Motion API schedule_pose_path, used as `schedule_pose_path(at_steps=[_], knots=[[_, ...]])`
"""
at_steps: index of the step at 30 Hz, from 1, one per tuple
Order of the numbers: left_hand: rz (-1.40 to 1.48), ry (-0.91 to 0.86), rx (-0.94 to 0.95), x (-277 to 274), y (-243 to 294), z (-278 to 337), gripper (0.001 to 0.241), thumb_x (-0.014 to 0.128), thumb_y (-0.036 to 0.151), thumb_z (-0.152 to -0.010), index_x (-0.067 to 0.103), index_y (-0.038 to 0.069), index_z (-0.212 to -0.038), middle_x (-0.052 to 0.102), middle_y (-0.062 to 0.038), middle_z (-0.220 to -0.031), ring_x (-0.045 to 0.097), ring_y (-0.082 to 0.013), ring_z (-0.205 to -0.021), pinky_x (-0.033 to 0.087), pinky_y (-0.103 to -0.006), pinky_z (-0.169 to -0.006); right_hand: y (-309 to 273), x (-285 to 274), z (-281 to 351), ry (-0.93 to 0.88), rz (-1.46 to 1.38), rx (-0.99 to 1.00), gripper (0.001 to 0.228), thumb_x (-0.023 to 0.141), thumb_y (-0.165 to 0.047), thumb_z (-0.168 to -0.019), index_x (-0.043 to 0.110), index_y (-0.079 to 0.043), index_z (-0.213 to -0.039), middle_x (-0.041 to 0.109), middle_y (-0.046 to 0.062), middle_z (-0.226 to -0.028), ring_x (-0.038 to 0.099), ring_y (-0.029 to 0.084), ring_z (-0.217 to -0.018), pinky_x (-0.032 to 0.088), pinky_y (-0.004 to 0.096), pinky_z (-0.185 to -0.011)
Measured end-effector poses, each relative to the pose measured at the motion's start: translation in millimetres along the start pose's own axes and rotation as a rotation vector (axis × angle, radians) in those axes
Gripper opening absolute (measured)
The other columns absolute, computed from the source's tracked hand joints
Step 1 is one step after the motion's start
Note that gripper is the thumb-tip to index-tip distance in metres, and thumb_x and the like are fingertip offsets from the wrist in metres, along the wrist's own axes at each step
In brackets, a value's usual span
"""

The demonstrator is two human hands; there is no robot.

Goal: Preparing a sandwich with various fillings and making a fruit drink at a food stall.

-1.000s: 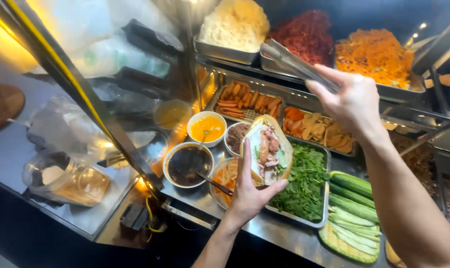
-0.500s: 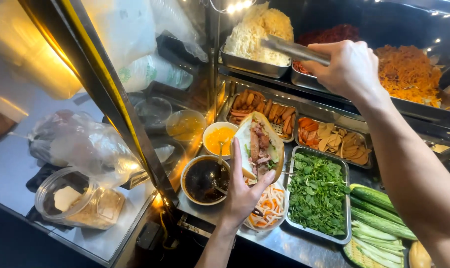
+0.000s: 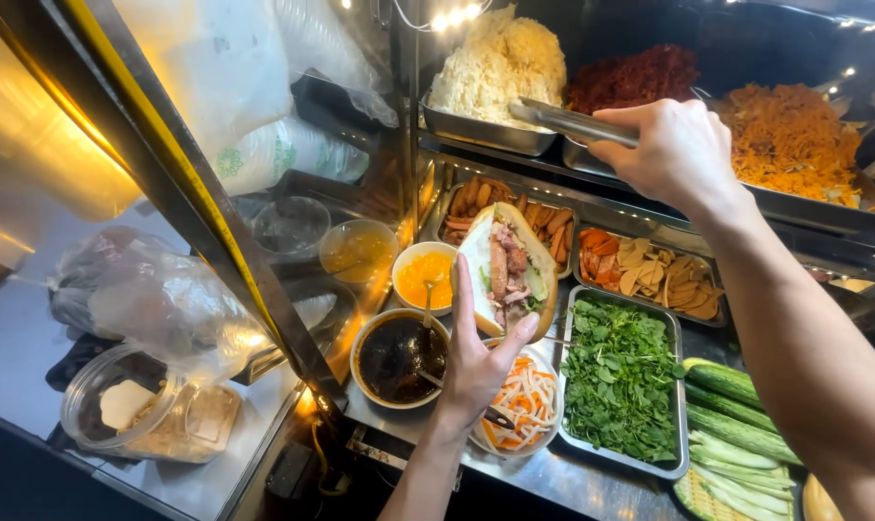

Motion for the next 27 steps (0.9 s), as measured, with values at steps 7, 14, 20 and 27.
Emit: schedule_pose_path(at_steps=[7, 14, 20, 27], knots=[[0.091, -0.01, -0.03, 3, -7, -21, 0.104, 0.069, 0.022, -0.085, -0.002, 0.019, -0.161, -0.005, -0.018, -0.172, 0.014, -0.0357, -0.157, 0.017, -0.0545, -0.124, 16, -41, 33, 0.108, -0.256, -0.091, 0.037, 0.078, -0.03, -0.099, 0.074, -0.018, -0.134, 0.077, 0.016, -0.085, 0.036, 0.013, -0.035, 0.034, 0.031, -0.028], [0.003, 0.021, -0.129, 5, -29, -24, 0.104, 0.061, 0.034, -0.079, -0.002, 0.021, -0.161, -0.007, -0.012, -0.174, 0.001, -0.0326, -0.161, -0.002, -0.0645, -0.122, 48, -31, 113, -0.07, -0.458, -0.056, 0.044, 0.077, -0.018, -0.094, 0.073, -0.008, -0.136, 0.075, 0.014, -0.082, 0.053, 0.015, -0.055, 0.036, 0.027, -0.04], [-0.011, -0.002, 0.078, 22, -28, -7, 0.094, 0.051, 0.025, -0.083, 0.003, 0.007, -0.161, -0.002, -0.02, -0.172, 0.001, -0.0323, -0.161, 0.001, -0.054, -0.128, 75, 18, 152, -0.29, -0.289, 0.183, 0.048, 0.079, -0.039, -0.084, 0.078, -0.029, -0.131, 0.068, 0.004, -0.064, 0.026, 0.013, -0.044, 0.022, 0.028, -0.045], [0.015, 0.019, 0.18, 33, -18, 20, 0.085, 0.047, 0.017, -0.085, 0.011, 0.001, -0.161, 0.007, -0.023, -0.171, 0.005, -0.0311, -0.161, 0.006, -0.044, -0.132, 92, 23, 176, -0.185, -0.27, 0.014, 0.047, 0.08, -0.039, -0.081, 0.078, -0.03, -0.126, 0.042, 0.002, -0.039, 0.021, 0.01, -0.045, 0.024, 0.022, -0.049]])
Point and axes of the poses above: each hand's wrist, its own z-axis away from the middle knuckle, its own x-axis out of the palm, y = z × x, the point moved 10 cm from there along -z, towards the middle knuckle
